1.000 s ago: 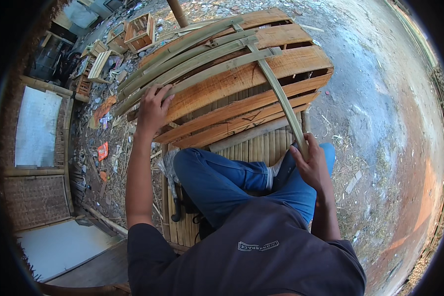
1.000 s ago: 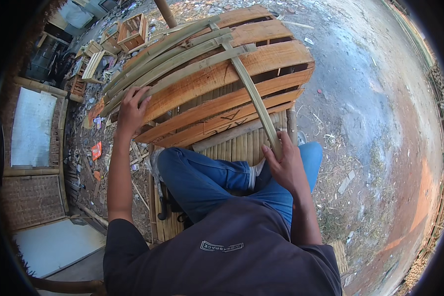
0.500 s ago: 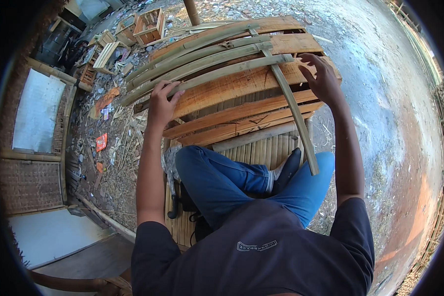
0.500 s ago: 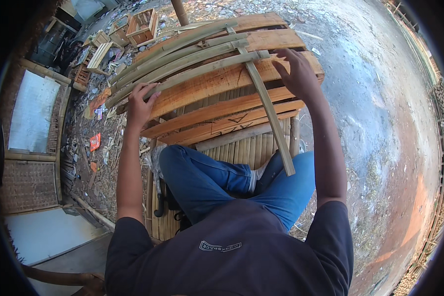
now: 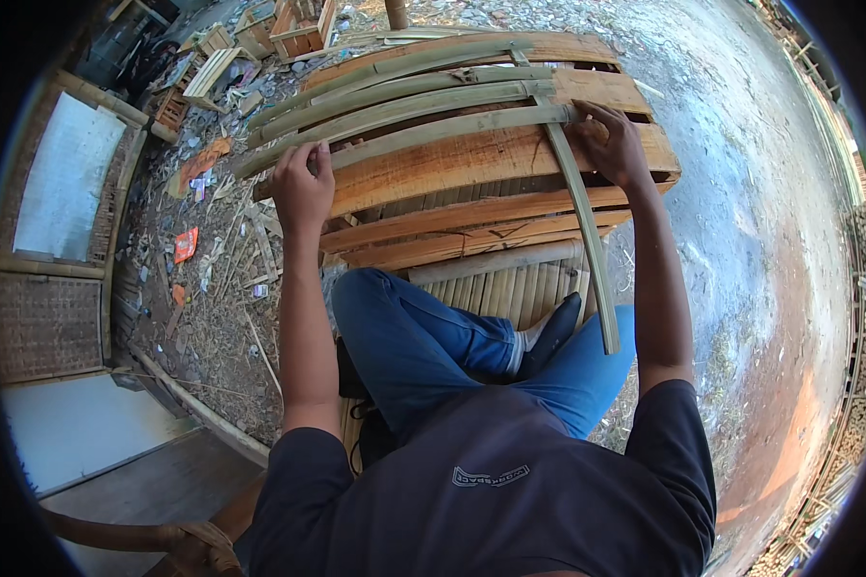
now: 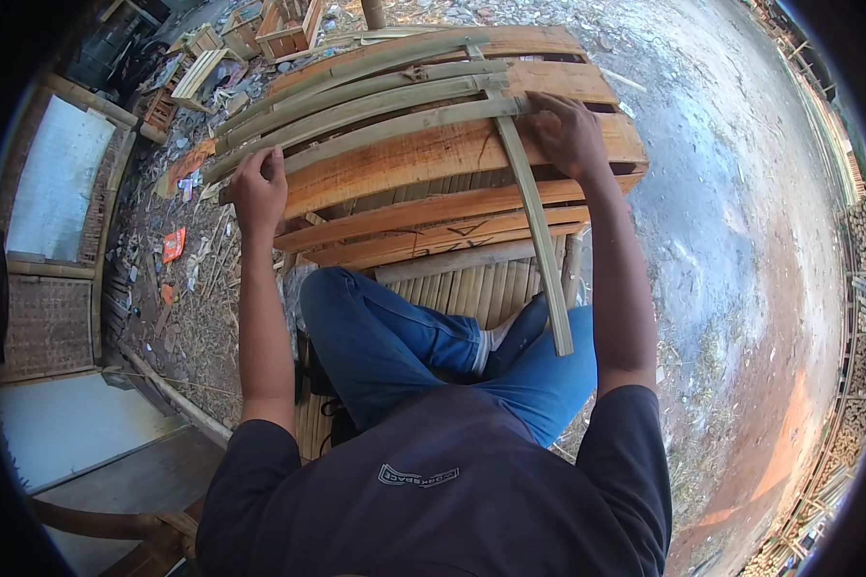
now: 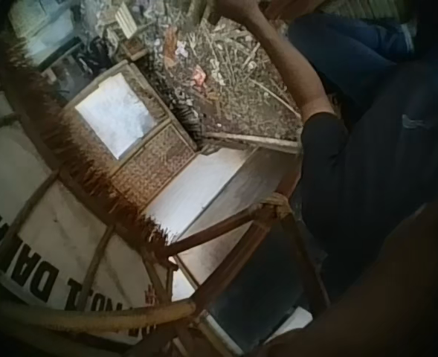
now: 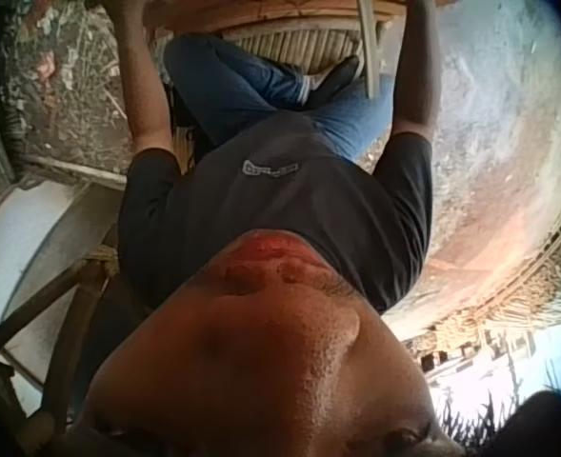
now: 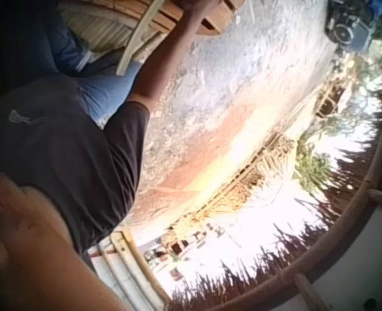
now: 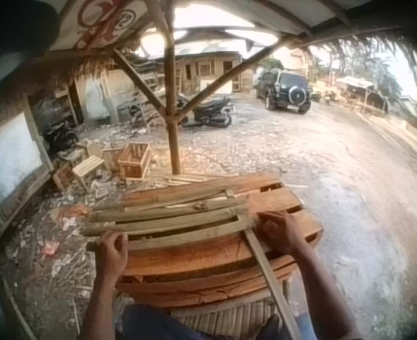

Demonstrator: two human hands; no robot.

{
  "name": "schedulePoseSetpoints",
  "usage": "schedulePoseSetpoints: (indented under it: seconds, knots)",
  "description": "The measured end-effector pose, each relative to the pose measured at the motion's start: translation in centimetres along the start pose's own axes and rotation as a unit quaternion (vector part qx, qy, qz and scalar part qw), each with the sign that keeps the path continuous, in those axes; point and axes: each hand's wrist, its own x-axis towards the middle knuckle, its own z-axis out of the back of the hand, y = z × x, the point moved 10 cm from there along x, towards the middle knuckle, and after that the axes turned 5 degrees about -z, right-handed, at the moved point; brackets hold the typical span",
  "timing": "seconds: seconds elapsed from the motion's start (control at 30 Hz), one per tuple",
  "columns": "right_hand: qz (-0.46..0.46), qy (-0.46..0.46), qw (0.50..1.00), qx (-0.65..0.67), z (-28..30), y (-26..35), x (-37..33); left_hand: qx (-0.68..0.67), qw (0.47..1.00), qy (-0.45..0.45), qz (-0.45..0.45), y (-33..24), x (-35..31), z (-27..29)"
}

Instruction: The person weaves thin bamboo strips across the top of a wooden crate and then uses a bamboo tube to press and secure the strips in place.

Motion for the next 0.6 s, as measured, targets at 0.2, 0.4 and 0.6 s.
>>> schedulePoseSetpoints:
  seconds: [0.2,0.4,0.6]
  knots:
    - [-0.006,-0.001,1.000,0.029,0.1,-0.2,-0.1,0.117,0.961,-0.225,0.113,6.5,-2.3,4.7]
    - [-0.026,0.013,0.998,0.059,-0.5,-0.7,-0.1,-0.298,0.866,-0.143,0.376,17.5,-8.0,-0.2]
    - [-0.060,0.012,0.997,0.051,-0.3,-1.1,-0.2,-0.619,0.643,-0.142,0.429,15.6,-9.5,-3.7]
